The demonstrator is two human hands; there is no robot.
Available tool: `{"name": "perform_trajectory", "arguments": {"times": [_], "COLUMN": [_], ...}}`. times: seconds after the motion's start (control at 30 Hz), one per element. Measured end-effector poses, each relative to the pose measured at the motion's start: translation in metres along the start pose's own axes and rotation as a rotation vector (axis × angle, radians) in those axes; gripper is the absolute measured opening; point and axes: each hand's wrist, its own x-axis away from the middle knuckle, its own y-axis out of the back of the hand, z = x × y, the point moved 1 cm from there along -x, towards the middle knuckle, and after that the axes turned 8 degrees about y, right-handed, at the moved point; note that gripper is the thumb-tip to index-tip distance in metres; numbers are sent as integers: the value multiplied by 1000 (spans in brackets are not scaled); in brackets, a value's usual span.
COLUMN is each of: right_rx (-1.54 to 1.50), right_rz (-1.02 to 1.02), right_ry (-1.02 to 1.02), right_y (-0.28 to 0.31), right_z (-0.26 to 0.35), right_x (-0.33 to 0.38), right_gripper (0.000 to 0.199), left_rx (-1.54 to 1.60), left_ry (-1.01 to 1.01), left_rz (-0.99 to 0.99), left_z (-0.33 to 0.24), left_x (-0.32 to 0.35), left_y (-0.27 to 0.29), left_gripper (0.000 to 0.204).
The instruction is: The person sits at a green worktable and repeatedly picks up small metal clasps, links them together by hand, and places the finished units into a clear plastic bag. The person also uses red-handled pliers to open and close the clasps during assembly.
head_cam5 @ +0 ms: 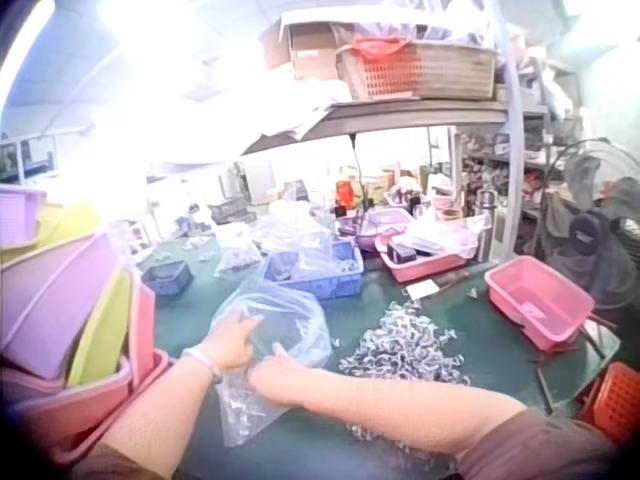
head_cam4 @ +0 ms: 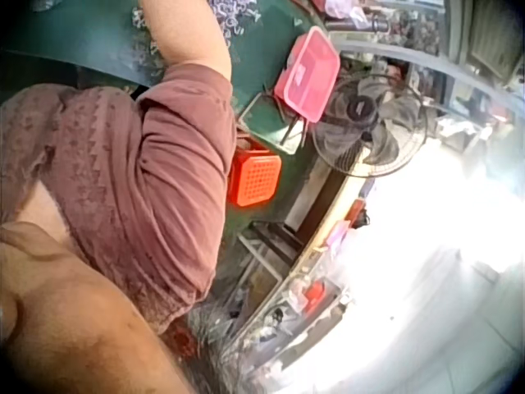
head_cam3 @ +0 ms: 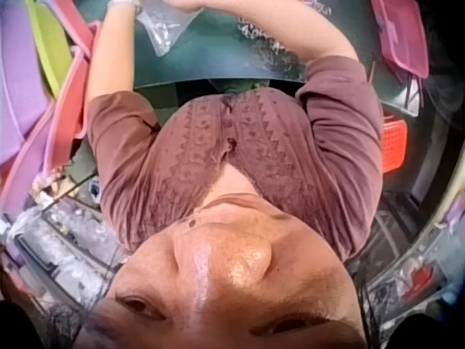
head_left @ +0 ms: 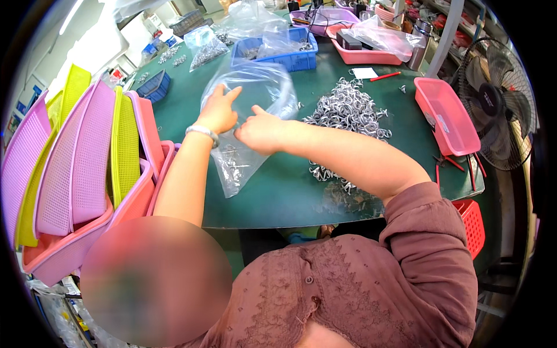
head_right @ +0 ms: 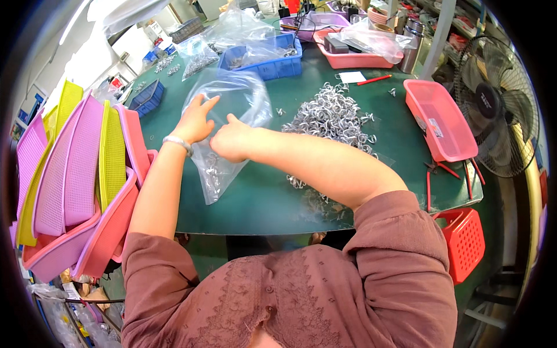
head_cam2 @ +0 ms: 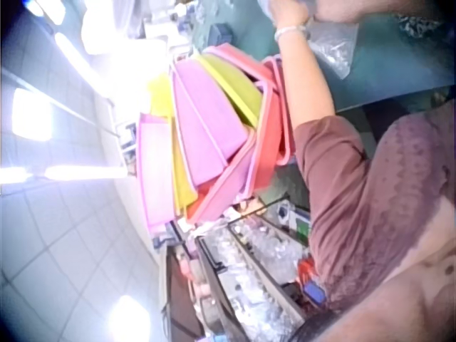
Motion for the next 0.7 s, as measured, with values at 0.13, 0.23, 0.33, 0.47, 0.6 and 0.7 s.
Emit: {"name": "perform_trajectory", "arguments": {"times": [0.13, 0.23, 0.33, 0.47, 0.6, 0.7], "right_rx": [223, 318, 501, 578, 516, 389], "right_rz": [-44, -129, -292, -421, -321, -203], "right_ry": [38, -1, -35, -58, -41, -9], "right_y": [6, 27, 51, 48, 17, 21], "right_z": [5, -3, -11, -17, -3, -3], "right_x": [11, 13, 15, 18, 16, 17], "right_gripper": [11, 8, 8, 9, 11, 11], "left_rx": [41, -1, 81, 173, 60, 50], "left_ry": [375, 478, 453, 475, 504, 538], "left_rz": [48, -41, -224, -336, -150, -21], "left_z": [9, 29, 24, 17, 22, 27], "left_x": [-8, -15, -13, 12, 42, 37], "left_y": [-2, 1, 39, 40, 7, 11], "left_gripper": [92, 107, 107, 108, 112, 118]}}
